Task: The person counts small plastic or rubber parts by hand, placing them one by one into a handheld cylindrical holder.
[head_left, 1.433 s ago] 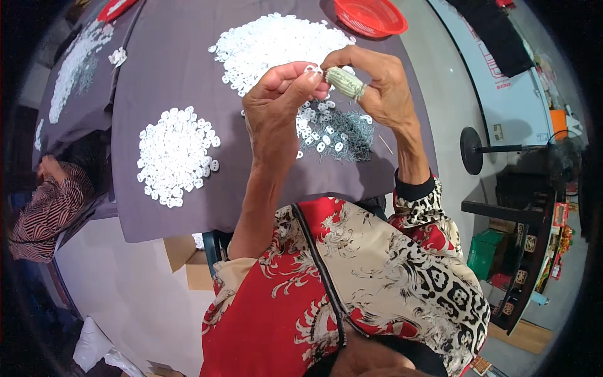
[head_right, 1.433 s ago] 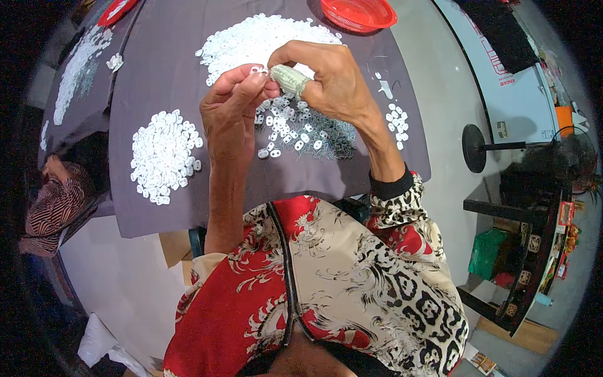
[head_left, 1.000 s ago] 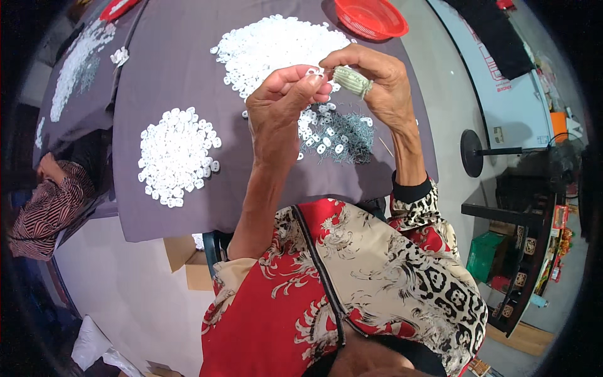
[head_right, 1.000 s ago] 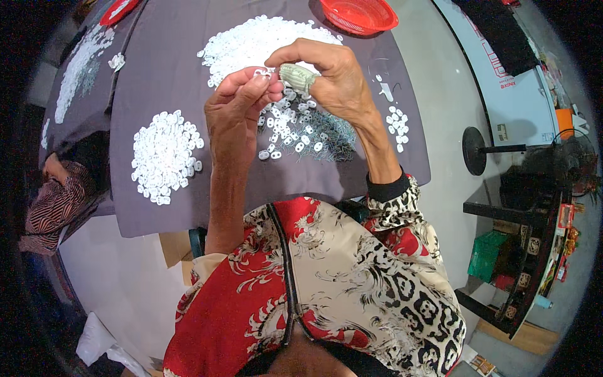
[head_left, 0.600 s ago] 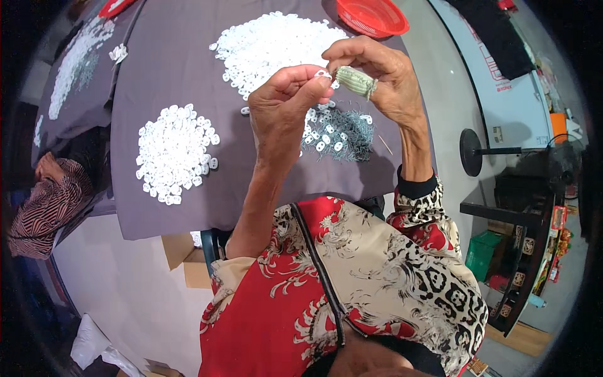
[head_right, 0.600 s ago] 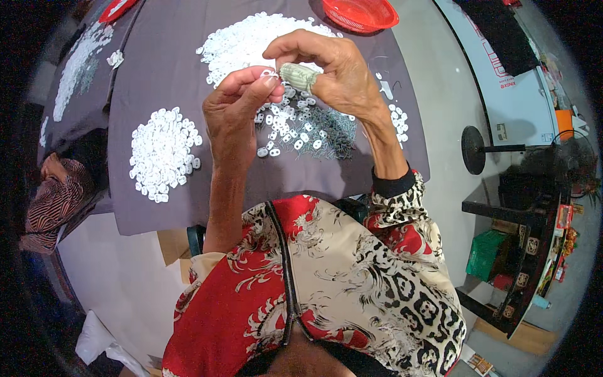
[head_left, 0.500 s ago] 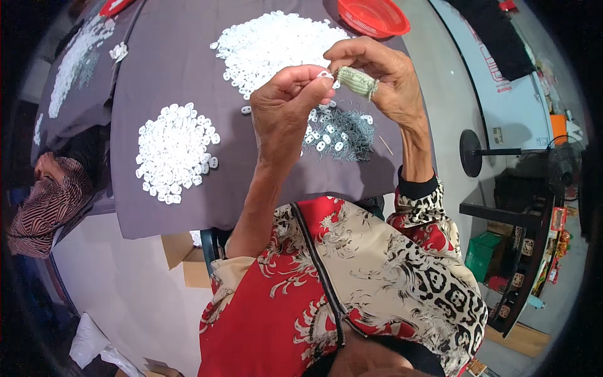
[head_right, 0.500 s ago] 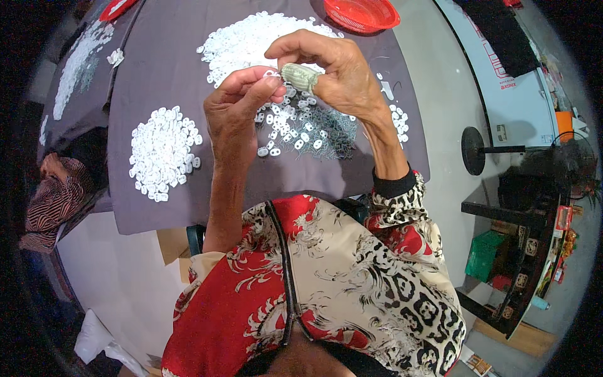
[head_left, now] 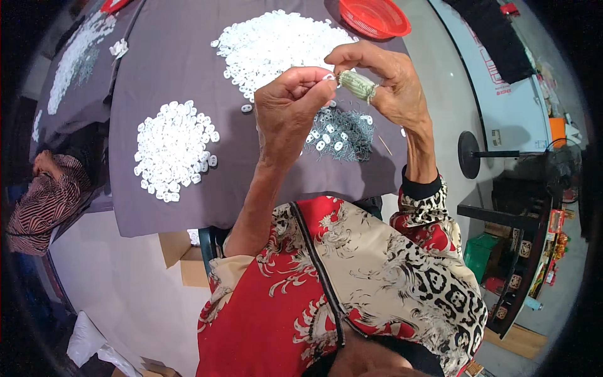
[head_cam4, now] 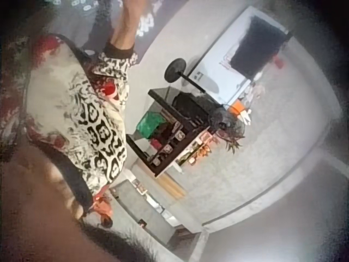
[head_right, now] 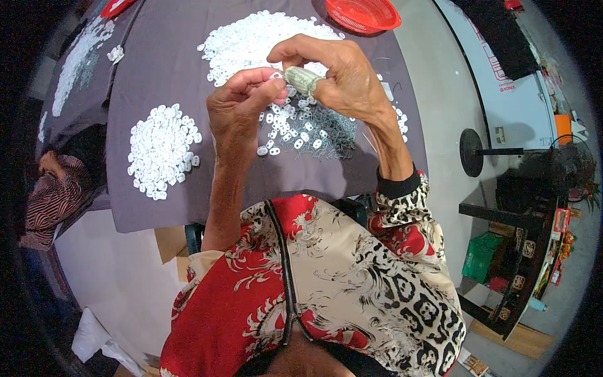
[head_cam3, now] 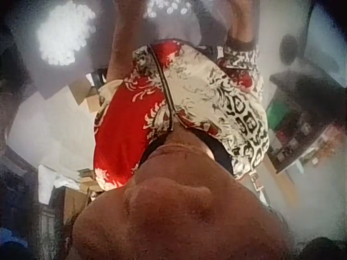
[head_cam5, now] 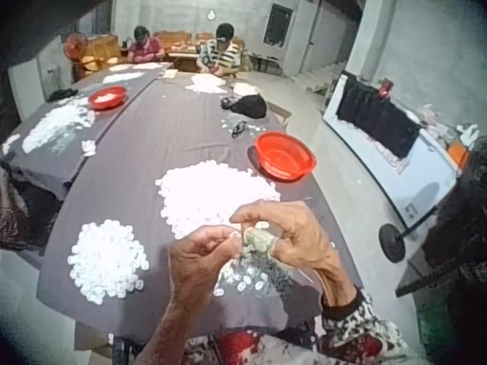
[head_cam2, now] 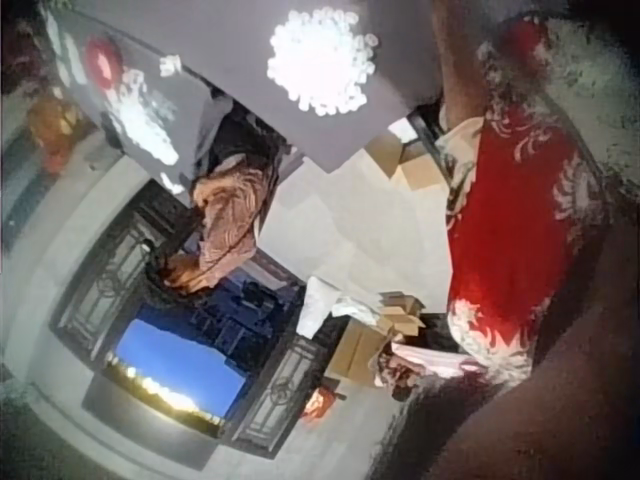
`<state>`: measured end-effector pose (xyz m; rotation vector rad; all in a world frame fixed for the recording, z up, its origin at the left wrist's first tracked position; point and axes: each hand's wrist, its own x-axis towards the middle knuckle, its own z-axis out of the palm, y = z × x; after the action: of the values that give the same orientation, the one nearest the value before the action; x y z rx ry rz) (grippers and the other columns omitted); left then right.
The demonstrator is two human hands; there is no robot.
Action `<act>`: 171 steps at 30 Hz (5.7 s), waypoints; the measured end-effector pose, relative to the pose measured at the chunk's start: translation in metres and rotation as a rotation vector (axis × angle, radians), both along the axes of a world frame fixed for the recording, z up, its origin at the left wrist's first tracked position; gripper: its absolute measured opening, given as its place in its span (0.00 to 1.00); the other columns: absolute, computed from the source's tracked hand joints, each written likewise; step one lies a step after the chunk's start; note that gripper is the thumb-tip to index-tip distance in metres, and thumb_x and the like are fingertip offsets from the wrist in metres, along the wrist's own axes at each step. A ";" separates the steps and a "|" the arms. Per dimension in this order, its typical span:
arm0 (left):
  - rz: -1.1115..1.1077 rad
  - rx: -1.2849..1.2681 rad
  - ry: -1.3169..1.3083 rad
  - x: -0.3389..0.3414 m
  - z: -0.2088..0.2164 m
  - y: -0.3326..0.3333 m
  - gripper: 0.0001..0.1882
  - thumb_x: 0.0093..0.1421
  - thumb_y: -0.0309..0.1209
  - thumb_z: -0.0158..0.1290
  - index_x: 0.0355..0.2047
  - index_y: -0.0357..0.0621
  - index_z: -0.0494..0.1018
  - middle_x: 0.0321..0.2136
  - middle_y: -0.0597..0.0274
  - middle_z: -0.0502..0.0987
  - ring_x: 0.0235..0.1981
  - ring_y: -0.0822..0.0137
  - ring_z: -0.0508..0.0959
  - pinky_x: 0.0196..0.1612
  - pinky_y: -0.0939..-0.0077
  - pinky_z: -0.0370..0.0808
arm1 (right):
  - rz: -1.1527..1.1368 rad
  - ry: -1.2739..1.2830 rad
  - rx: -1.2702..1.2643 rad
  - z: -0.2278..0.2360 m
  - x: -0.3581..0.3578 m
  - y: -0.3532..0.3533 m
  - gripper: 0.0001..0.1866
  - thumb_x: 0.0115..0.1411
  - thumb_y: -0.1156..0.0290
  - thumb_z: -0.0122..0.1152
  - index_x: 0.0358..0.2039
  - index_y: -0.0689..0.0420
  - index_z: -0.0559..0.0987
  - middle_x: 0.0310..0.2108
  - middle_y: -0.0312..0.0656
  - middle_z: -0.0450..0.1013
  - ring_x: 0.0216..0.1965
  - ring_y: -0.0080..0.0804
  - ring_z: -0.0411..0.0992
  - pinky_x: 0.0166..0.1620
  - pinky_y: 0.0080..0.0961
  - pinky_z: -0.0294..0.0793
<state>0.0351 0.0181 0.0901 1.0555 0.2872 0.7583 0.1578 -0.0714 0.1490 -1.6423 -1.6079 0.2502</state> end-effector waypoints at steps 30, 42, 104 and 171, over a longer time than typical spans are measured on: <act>-0.165 -0.301 -0.142 0.002 -0.004 0.009 0.10 0.51 0.26 0.53 0.32 0.31 0.71 0.23 0.56 0.75 0.24 0.70 0.75 0.30 0.79 0.73 | 0.020 0.391 -0.025 -0.007 0.007 0.009 0.09 0.50 0.78 0.55 0.33 0.65 0.74 0.30 0.39 0.71 0.34 0.24 0.70 0.39 0.18 0.69; -0.121 -0.237 -0.104 0.000 -0.002 0.008 0.11 0.51 0.27 0.54 0.33 0.31 0.71 0.22 0.57 0.75 0.23 0.72 0.75 0.30 0.80 0.72 | 0.017 0.204 -0.034 -0.007 0.003 0.008 0.06 0.53 0.77 0.53 0.31 0.65 0.73 0.28 0.36 0.70 0.31 0.20 0.69 0.36 0.15 0.69; -0.003 -0.297 -0.099 -0.012 -0.002 0.029 0.12 0.51 0.27 0.52 0.33 0.31 0.69 0.24 0.59 0.74 0.25 0.74 0.73 0.31 0.82 0.71 | 0.186 1.299 0.186 -0.070 -0.017 0.013 0.14 0.53 0.75 0.53 0.40 0.67 0.70 0.28 0.48 0.71 0.29 0.38 0.72 0.37 0.34 0.72; -0.008 -0.211 -0.075 0.001 0.002 0.003 0.09 0.50 0.26 0.53 0.30 0.33 0.71 0.23 0.58 0.75 0.23 0.74 0.74 0.29 0.82 0.72 | -0.262 0.562 0.310 -0.020 -0.024 0.013 0.10 0.47 0.82 0.54 0.33 0.67 0.75 0.30 0.41 0.73 0.30 0.28 0.72 0.37 0.20 0.69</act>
<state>0.0358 0.0208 0.0925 0.8267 0.2921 0.7412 0.1342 -0.0583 0.1292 -1.3651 -0.9466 0.2800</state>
